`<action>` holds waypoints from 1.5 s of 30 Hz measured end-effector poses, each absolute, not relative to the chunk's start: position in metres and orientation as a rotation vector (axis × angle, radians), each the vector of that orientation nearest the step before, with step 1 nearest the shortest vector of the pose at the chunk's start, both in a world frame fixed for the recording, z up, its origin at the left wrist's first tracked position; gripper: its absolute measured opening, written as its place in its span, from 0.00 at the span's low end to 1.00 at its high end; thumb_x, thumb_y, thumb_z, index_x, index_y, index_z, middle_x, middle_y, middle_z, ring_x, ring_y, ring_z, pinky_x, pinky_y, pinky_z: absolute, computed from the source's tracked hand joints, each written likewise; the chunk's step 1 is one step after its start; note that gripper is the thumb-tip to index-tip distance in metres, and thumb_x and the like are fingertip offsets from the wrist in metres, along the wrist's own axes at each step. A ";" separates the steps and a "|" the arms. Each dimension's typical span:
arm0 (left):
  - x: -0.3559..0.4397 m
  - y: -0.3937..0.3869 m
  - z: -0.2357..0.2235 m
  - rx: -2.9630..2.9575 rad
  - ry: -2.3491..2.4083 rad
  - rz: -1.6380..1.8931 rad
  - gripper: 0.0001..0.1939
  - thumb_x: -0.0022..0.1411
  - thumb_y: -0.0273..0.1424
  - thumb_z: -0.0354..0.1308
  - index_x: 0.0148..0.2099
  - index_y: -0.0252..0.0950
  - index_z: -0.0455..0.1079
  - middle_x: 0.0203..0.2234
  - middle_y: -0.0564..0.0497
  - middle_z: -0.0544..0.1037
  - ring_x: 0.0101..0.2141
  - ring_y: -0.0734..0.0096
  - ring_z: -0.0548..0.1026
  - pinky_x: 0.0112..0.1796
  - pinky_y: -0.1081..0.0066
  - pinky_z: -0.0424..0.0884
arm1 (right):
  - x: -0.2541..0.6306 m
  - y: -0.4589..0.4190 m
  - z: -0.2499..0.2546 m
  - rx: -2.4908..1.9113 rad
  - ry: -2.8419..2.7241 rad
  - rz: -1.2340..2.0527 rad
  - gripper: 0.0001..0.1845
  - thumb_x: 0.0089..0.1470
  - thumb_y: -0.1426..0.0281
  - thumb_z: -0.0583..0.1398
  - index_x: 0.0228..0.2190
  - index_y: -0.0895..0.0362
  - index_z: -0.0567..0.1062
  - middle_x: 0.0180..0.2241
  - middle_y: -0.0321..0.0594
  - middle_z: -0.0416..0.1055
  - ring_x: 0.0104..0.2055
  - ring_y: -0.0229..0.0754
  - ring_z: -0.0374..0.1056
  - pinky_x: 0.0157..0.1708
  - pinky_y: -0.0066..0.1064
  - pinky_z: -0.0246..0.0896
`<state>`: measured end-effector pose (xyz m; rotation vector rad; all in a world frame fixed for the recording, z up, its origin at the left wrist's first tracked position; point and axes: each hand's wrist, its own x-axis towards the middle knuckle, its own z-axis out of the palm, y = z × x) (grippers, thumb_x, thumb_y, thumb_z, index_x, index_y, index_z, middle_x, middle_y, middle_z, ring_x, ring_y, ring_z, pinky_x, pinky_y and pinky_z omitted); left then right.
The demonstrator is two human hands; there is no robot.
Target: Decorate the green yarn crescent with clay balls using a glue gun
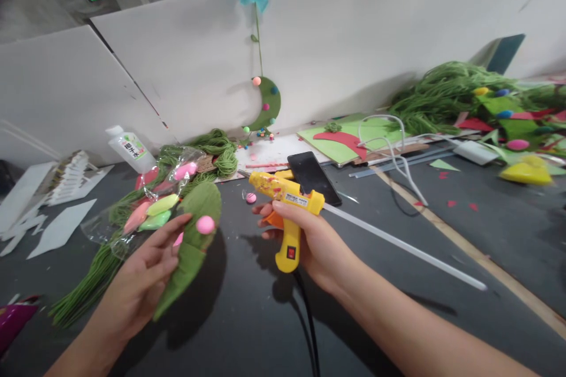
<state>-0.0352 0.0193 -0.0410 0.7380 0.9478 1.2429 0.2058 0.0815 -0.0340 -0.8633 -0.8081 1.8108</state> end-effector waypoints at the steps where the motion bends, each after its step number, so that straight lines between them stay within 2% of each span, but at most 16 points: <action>1: -0.033 0.017 -0.045 0.805 0.988 1.190 0.31 0.53 0.24 0.62 0.59 0.43 0.61 0.43 0.49 0.74 0.34 0.74 0.74 0.36 0.75 0.72 | 0.206 0.082 -0.034 -0.860 -0.811 1.805 0.09 0.43 0.63 0.66 0.24 0.57 0.80 0.37 0.43 0.76 0.38 0.42 0.68 0.35 0.31 0.66; 3: -0.029 0.013 -0.053 0.930 1.042 1.045 0.36 0.53 0.26 0.64 0.62 0.47 0.55 0.45 0.49 0.72 0.32 0.75 0.74 0.35 0.74 0.71 | 0.208 0.083 -0.033 -0.852 -0.815 1.796 0.10 0.45 0.63 0.65 0.24 0.57 0.80 0.37 0.42 0.76 0.35 0.41 0.68 0.35 0.30 0.65; 7: -0.021 0.009 -0.069 1.024 1.140 0.743 0.42 0.52 0.27 0.63 0.65 0.48 0.47 0.43 0.50 0.69 0.24 0.83 0.69 0.26 0.78 0.65 | 0.209 0.084 -0.031 -0.836 -0.800 1.791 0.09 0.45 0.64 0.65 0.23 0.57 0.80 0.37 0.42 0.76 0.34 0.39 0.68 0.35 0.29 0.65; 10: -0.020 0.012 -0.069 1.090 1.204 0.612 0.43 0.52 0.28 0.61 0.66 0.46 0.44 0.42 0.49 0.71 0.25 0.79 0.71 0.27 0.76 0.68 | 0.210 0.084 -0.030 -0.838 -0.800 1.794 0.09 0.45 0.64 0.65 0.24 0.57 0.80 0.37 0.41 0.76 0.35 0.39 0.68 0.34 0.28 0.65; 13: -0.028 0.016 -0.056 1.395 1.413 0.578 0.35 0.56 0.31 0.57 0.64 0.43 0.51 0.47 0.46 0.73 0.32 0.71 0.75 0.37 0.68 0.72 | 0.211 0.084 -0.031 -0.846 -0.800 1.798 0.09 0.46 0.64 0.64 0.25 0.57 0.80 0.37 0.41 0.76 0.34 0.38 0.67 0.34 0.28 0.65; 15: -0.035 0.016 -0.044 1.709 1.577 0.506 0.24 0.59 0.34 0.55 0.58 0.44 0.63 0.45 0.47 0.76 0.35 0.66 0.76 0.40 0.65 0.73 | 0.212 0.084 -0.031 -0.858 -0.793 1.797 0.09 0.45 0.64 0.65 0.25 0.57 0.80 0.37 0.41 0.76 0.33 0.38 0.67 0.34 0.27 0.65; 17: -0.040 0.012 -0.035 2.041 1.534 0.452 0.14 0.61 0.33 0.54 0.49 0.45 0.72 0.40 0.49 0.80 0.36 0.63 0.78 0.39 0.67 0.74 | 0.214 0.084 -0.030 -0.871 -0.786 1.790 0.09 0.45 0.64 0.65 0.24 0.57 0.80 0.36 0.41 0.76 0.33 0.38 0.67 0.33 0.27 0.65; 20: -0.039 0.001 -0.032 2.440 1.187 0.544 0.16 0.62 0.27 0.51 0.47 0.47 0.74 0.40 0.49 0.81 0.40 0.63 0.79 0.42 0.71 0.75 | 0.214 0.084 -0.027 -0.886 -0.773 1.780 0.09 0.46 0.64 0.64 0.24 0.56 0.80 0.35 0.40 0.76 0.32 0.38 0.67 0.32 0.27 0.65; 22: -0.036 -0.005 -0.038 2.608 1.097 0.565 0.19 0.61 0.25 0.51 0.51 0.44 0.73 0.46 0.46 0.79 0.45 0.61 0.77 0.47 0.69 0.72 | 0.214 0.084 -0.026 -0.900 -0.764 1.774 0.08 0.47 0.64 0.64 0.24 0.56 0.80 0.34 0.40 0.76 0.30 0.37 0.67 0.32 0.28 0.64; 26: -0.036 -0.003 -0.060 2.755 1.065 0.313 0.23 0.60 0.29 0.55 0.59 0.37 0.65 0.56 0.41 0.69 0.55 0.52 0.68 0.53 0.56 0.66 | 0.213 0.085 -0.026 -0.895 -0.767 1.785 0.09 0.47 0.64 0.64 0.24 0.56 0.80 0.33 0.40 0.76 0.29 0.37 0.67 0.33 0.28 0.64; 30: -0.042 0.004 -0.077 2.687 0.982 0.166 0.33 0.59 0.29 0.57 0.65 0.42 0.53 0.61 0.44 0.62 0.59 0.52 0.63 0.56 0.50 0.59 | 0.214 0.086 -0.028 -0.872 -0.768 1.794 0.08 0.47 0.65 0.64 0.24 0.56 0.80 0.33 0.39 0.76 0.29 0.36 0.67 0.33 0.28 0.64; 33: -0.043 0.006 -0.077 2.655 0.928 0.175 0.44 0.56 0.34 0.61 0.68 0.42 0.42 0.63 0.42 0.56 0.60 0.48 0.58 0.57 0.45 0.55 | 0.215 0.086 -0.029 -0.868 -0.770 1.808 0.08 0.47 0.65 0.63 0.24 0.56 0.80 0.32 0.39 0.76 0.29 0.36 0.67 0.33 0.27 0.64; 35: -0.041 0.006 -0.072 2.670 0.963 0.082 0.44 0.56 0.30 0.59 0.68 0.40 0.40 0.63 0.42 0.54 0.61 0.49 0.58 0.57 0.46 0.55 | 0.215 0.086 -0.030 -0.869 -0.773 1.814 0.08 0.47 0.65 0.63 0.24 0.56 0.80 0.32 0.39 0.76 0.29 0.37 0.67 0.33 0.27 0.64; 39: -0.042 0.007 -0.056 2.697 1.034 0.015 0.41 0.54 0.19 0.51 0.67 0.42 0.44 0.63 0.47 0.57 0.60 0.54 0.60 0.59 0.50 0.54 | 0.214 0.086 -0.029 -0.890 -0.777 1.812 0.08 0.47 0.65 0.63 0.24 0.56 0.80 0.32 0.40 0.76 0.29 0.37 0.66 0.32 0.29 0.63; 42: -0.048 0.008 -0.048 2.614 1.036 0.141 0.39 0.56 0.22 0.54 0.67 0.46 0.48 0.62 0.49 0.60 0.59 0.54 0.63 0.59 0.53 0.55 | 0.214 0.087 -0.029 -0.894 -0.778 1.807 0.08 0.46 0.65 0.64 0.24 0.55 0.80 0.33 0.40 0.75 0.29 0.38 0.66 0.33 0.30 0.63; 45: -0.046 0.013 -0.049 2.506 1.091 0.345 0.28 0.59 0.28 0.56 0.62 0.48 0.60 0.58 0.50 0.68 0.56 0.56 0.68 0.57 0.59 0.60 | 0.214 0.087 -0.029 -0.895 -0.777 1.809 0.08 0.46 0.64 0.64 0.24 0.56 0.80 0.33 0.40 0.75 0.29 0.38 0.66 0.32 0.29 0.63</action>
